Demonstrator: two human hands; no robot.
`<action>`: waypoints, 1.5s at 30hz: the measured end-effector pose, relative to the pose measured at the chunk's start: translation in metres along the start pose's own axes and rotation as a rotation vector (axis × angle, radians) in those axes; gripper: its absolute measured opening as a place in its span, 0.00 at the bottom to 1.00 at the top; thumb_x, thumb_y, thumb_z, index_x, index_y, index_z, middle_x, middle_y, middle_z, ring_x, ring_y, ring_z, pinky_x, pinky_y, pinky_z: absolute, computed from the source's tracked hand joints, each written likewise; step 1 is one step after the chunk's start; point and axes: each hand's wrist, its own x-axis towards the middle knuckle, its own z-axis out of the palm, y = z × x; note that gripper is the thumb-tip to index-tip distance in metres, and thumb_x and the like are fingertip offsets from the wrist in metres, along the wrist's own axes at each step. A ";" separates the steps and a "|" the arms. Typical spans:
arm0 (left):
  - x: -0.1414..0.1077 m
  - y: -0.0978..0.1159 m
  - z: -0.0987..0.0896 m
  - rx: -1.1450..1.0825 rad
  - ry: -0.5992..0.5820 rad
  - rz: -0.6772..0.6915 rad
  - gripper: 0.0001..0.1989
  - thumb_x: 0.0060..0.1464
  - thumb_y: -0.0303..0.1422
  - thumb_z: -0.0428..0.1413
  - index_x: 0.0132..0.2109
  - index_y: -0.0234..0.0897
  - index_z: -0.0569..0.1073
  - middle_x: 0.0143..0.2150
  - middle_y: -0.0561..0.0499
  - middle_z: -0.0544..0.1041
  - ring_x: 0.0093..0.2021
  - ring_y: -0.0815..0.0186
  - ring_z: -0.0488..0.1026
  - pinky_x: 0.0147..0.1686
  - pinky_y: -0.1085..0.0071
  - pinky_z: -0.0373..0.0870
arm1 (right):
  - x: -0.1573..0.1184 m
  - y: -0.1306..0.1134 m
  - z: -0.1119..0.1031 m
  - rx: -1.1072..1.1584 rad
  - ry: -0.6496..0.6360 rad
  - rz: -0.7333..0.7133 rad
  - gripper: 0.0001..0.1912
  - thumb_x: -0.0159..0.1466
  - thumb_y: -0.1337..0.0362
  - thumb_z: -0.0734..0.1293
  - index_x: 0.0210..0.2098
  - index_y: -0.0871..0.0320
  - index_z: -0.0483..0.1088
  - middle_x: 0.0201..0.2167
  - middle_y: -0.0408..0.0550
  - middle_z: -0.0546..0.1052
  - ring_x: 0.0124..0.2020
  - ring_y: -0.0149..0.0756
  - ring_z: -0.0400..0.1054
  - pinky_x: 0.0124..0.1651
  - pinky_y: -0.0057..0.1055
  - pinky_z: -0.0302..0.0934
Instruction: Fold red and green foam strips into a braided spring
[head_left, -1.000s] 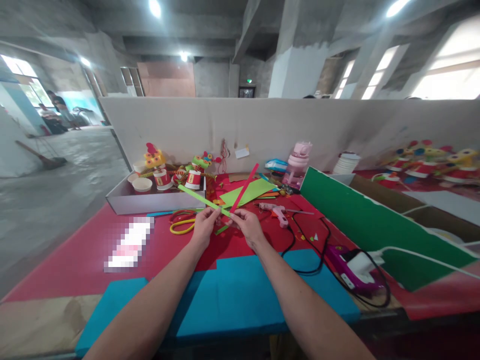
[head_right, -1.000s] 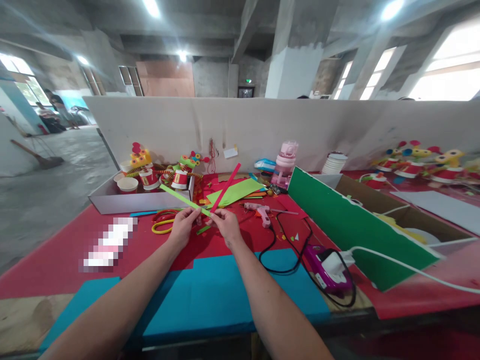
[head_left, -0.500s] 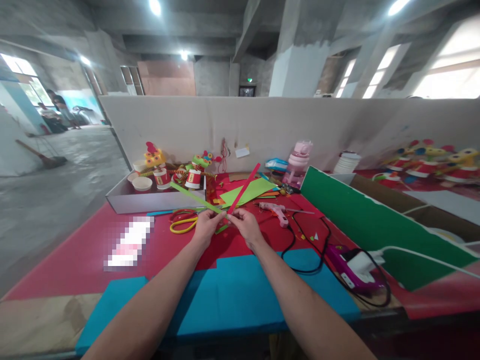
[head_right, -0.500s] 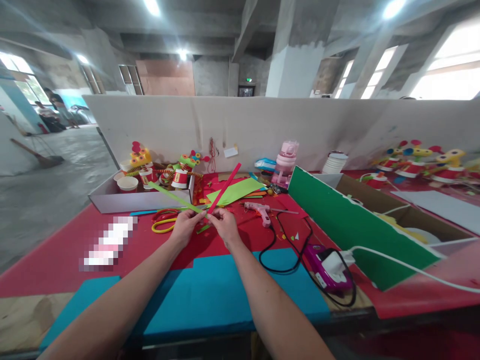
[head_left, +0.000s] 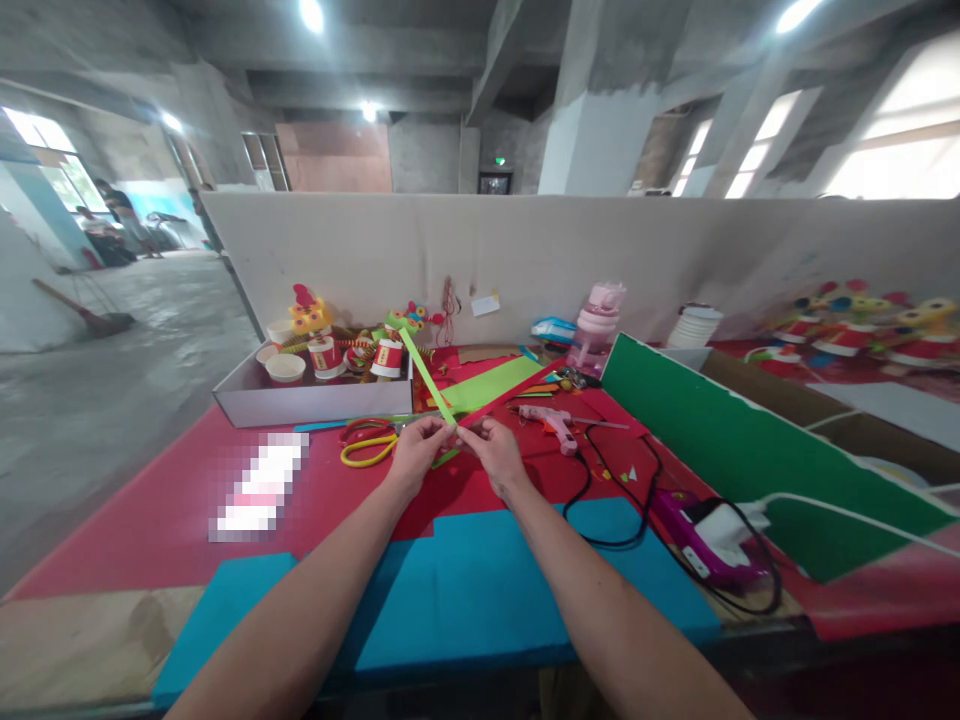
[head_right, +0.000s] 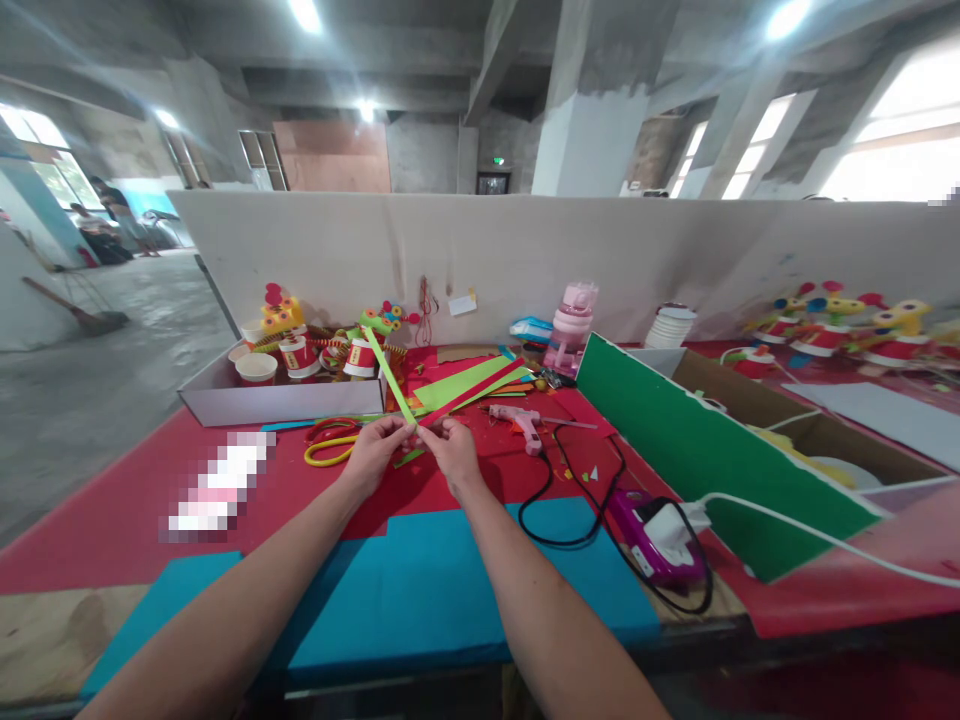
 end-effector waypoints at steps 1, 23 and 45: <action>0.000 -0.001 0.000 0.002 -0.002 -0.002 0.15 0.42 0.42 0.63 0.28 0.34 0.73 0.22 0.53 0.71 0.23 0.71 0.66 0.26 0.74 0.61 | 0.000 0.001 0.000 0.001 0.000 0.006 0.15 0.45 0.56 0.75 0.23 0.58 0.69 0.21 0.43 0.76 0.25 0.33 0.70 0.34 0.30 0.65; -0.004 0.006 0.002 0.183 0.057 0.054 0.13 0.44 0.41 0.61 0.25 0.35 0.71 0.19 0.54 0.68 0.21 0.72 0.62 0.23 0.75 0.57 | 0.000 -0.002 -0.002 -0.148 0.091 -0.031 0.16 0.47 0.52 0.73 0.23 0.60 0.75 0.19 0.46 0.76 0.23 0.35 0.69 0.29 0.29 0.61; -0.003 0.004 0.003 0.076 0.024 0.015 0.13 0.42 0.40 0.63 0.25 0.35 0.71 0.19 0.54 0.68 0.21 0.72 0.63 0.23 0.75 0.58 | 0.018 -0.015 -0.032 0.344 0.241 -0.006 0.21 0.53 0.41 0.65 0.25 0.53 0.64 0.20 0.41 0.72 0.23 0.34 0.69 0.33 0.35 0.69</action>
